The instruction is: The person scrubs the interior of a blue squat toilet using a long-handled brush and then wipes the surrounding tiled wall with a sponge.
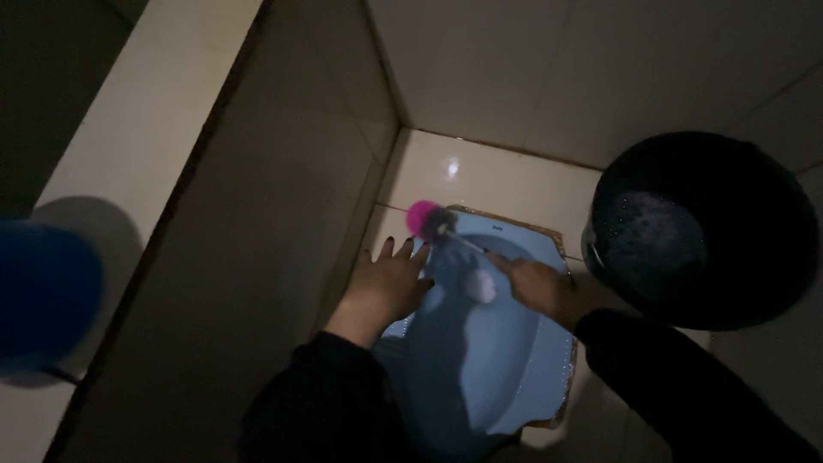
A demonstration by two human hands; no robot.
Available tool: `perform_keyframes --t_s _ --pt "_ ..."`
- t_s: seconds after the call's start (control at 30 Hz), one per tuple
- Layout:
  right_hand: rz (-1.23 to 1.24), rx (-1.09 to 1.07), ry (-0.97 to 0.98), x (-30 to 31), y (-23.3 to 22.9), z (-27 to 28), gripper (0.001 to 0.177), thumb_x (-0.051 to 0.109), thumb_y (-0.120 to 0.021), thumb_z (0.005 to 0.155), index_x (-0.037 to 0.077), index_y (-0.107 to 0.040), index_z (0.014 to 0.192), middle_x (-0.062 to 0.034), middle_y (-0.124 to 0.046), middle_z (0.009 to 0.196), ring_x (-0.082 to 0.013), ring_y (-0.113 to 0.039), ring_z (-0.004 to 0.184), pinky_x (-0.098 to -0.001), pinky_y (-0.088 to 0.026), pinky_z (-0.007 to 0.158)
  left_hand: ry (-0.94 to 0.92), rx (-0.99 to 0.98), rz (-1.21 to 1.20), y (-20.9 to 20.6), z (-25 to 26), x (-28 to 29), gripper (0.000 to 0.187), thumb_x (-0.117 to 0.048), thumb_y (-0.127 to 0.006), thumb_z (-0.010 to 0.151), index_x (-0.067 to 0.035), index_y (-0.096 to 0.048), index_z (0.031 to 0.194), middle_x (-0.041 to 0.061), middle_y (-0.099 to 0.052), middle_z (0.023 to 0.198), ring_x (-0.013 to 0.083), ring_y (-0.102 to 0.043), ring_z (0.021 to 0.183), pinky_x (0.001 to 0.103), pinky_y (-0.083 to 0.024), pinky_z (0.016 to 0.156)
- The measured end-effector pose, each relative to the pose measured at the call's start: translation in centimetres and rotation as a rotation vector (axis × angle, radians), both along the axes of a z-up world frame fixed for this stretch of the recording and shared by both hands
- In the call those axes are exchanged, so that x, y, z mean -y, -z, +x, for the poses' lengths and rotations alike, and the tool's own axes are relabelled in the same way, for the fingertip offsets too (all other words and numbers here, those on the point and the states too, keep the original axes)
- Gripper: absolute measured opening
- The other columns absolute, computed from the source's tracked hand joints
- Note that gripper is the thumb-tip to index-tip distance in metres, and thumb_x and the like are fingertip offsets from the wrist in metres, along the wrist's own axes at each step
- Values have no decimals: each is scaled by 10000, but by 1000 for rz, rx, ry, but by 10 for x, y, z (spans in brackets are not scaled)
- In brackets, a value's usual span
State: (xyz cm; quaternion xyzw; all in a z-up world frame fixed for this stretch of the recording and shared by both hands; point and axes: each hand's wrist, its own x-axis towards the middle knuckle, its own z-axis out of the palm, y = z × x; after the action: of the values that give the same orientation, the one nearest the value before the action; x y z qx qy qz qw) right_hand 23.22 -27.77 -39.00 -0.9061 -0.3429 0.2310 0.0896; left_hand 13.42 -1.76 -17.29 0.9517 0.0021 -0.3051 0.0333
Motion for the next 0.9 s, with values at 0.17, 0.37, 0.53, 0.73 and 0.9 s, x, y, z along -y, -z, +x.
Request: perform_keyframes --t_s 0.17,0.37,0.53,0.73,0.9 --pt "43 160 -64 1 0 -1 700 11 -476 918 263 -363 1561 -174 -690 929 -315 -695 729 -447 -590 669 -5 -29 -10 -3 -2 1 669 -442 -496 1027 -230 -241 1608 64 -264 1665 318 -208 1547 594 -234 1215" --pt "-23 55 44 -3 -15 13 642 43 -451 981 193 -316 1591 -185 -691 922 -319 -708 721 -444 -599 643 42 21 92 21 -29 -9 684 -445 -582 993 -208 -324 1580 72 -338 1625 335 -263 1526 603 -270 1192" --pt "82 43 -50 -8 -18 -17 675 10 -471 932 218 -376 1568 -183 -695 906 -334 -701 743 -464 -579 659 115 -88 206 57 -76 -12 663 -406 -621 990 -248 -352 1576 62 -329 1637 318 -271 1517 635 -255 1193" --pt "135 112 -101 -15 -18 -6 679 6 -482 916 259 -434 1544 -189 -691 947 -357 -700 761 -464 -581 684 123 -170 315 52 -87 -35 735 -464 -603 997 -233 -267 1609 93 -288 1642 324 -249 1519 614 -229 1195" --pt "42 30 38 -15 -31 7 715 -4 -464 916 229 -370 1585 -212 -687 958 -370 -704 780 -482 -583 723 152 -246 258 18 -76 -44 827 -503 -636 966 -250 -215 1631 91 -239 1672 345 -250 1525 597 -216 1224"
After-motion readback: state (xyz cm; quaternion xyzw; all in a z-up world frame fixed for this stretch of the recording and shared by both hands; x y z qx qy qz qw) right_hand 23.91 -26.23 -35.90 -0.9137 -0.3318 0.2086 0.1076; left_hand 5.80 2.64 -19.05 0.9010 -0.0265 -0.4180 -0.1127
